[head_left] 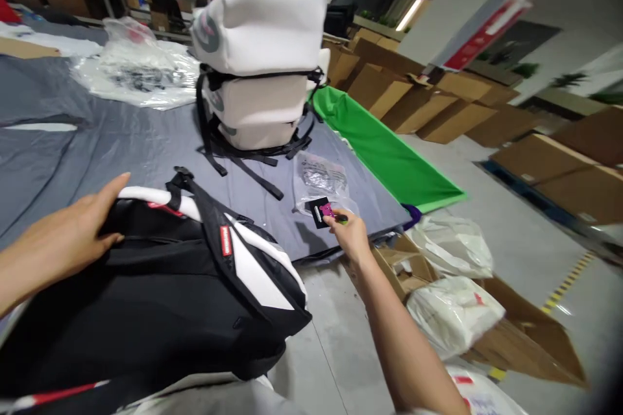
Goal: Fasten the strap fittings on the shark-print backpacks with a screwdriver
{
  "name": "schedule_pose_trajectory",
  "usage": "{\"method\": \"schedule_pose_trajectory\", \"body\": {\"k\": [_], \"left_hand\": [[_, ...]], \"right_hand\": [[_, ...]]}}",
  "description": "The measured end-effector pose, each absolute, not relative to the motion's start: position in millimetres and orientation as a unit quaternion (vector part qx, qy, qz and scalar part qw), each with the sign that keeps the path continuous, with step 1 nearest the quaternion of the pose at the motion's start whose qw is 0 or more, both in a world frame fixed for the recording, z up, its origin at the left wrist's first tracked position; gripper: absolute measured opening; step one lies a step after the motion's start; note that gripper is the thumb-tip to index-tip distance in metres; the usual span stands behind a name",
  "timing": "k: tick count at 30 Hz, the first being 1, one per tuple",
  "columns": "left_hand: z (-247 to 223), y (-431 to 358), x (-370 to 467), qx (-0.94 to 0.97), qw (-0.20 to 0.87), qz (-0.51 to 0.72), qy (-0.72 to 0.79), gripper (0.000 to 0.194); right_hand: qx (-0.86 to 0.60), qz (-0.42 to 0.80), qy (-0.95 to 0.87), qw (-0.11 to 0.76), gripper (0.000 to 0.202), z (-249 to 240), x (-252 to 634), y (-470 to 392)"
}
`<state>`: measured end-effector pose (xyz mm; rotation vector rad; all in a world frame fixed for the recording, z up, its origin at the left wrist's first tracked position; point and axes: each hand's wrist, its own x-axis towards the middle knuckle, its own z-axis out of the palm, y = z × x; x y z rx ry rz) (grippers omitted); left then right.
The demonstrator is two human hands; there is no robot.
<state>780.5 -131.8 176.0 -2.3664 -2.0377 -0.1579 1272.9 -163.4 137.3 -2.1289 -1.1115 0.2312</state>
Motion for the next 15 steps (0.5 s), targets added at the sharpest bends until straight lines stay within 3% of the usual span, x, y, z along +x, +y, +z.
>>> {"method": "schedule_pose_trajectory", "body": {"k": [4, 9, 11, 15], "left_hand": [[188.0, -145.8, 789.1, -0.771, -0.025, -0.039, -0.636, 0.084], [186.9, -155.5, 788.6, -0.755, -0.016, -0.06, -0.652, 0.094], [184.4, -158.2, 785.8, -0.76, -0.023, -0.083, -0.644, 0.095], [176.5, -162.6, 773.1, -0.771, -0.088, -0.159, -0.611, 0.085]], "right_hand": [[-0.617, 0.077, -0.642, 0.448, 0.02, 169.9, 1171.0, -187.7], [-0.434, 0.107, -0.774, 0.448, 0.01, 189.8, 1053.9, -188.6], [-0.404, 0.105, -0.808, 0.416, 0.013, 186.4, 1020.7, -179.8], [-0.423, 0.088, -0.863, 0.261, 0.025, 189.7, 988.3, -164.3]]}}
